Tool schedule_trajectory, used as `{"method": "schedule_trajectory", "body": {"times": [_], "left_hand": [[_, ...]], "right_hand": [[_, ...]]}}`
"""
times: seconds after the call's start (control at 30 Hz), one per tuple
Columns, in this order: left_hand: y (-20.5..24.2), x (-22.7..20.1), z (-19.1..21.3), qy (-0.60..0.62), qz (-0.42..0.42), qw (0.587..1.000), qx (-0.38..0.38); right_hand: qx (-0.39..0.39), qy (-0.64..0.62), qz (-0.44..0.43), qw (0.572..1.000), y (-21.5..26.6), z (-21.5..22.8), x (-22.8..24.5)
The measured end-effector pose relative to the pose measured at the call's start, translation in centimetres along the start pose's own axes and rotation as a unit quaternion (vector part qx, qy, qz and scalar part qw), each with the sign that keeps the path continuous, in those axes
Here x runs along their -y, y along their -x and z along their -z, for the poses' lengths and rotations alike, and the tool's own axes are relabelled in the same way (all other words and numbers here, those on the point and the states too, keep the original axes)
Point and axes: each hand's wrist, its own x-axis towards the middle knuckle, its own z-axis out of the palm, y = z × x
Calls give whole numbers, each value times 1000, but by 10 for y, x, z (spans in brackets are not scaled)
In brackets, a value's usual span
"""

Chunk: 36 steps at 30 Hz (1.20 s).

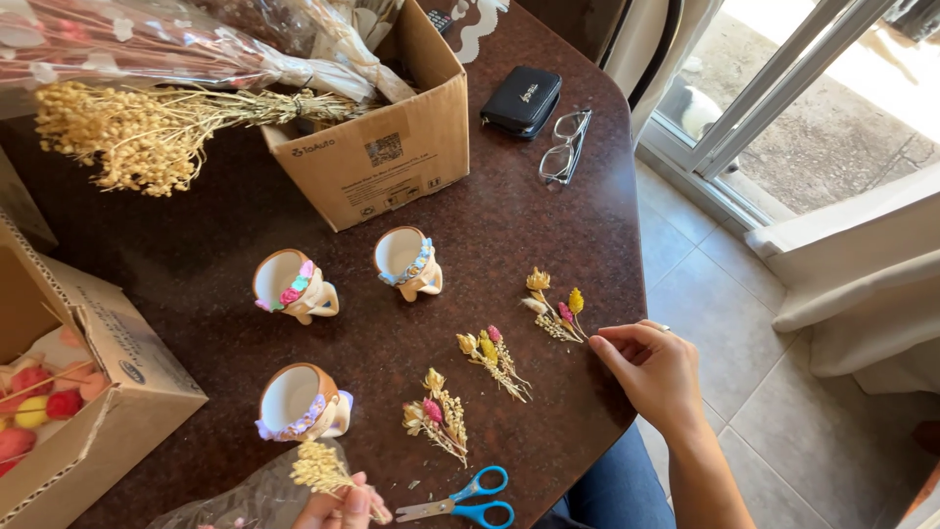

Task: Trimming dried flower stems with scissors and arranging them into small decorative pots on a table.

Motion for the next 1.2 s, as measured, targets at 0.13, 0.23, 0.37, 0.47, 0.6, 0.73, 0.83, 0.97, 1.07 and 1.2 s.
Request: {"method": "schedule_trajectory", "body": {"times": [0.13,0.23,0.37,0.47,0.6,0.73,0.83,0.97,1.07,1.2], "left_hand": [[11,-1,-8,93,73,992,36],[17,0,-10,103,101,989,35],[23,-15,-18,108,73,991,27],[24,-17,-23,149,22,988,15],[22,-16,-20,133,31,990,26],[21,-8,-21,131,1,991,39],[19,3,-19,148,0,988,49],[25,-22,-25,128,25,991,13],[26,-38,-29,123,42,991,-9],[22,-37,-32,122,1,992,30]], "right_hand": [[4,29,41,999,0,-3,-4],[5,51,44,998,-3,-6,-5],[2,30,52,998,-6,-8,6],[17,70,73,995,-8,-18,9],[-36,139,103,984,-7,-37,11],[-72,143,155,975,-8,-46,11],[-43,140,125,981,-4,-35,17],[-76,106,136,982,11,-4,11],[-124,66,105,985,16,10,13],[-93,34,113,989,1,-4,15]]}}
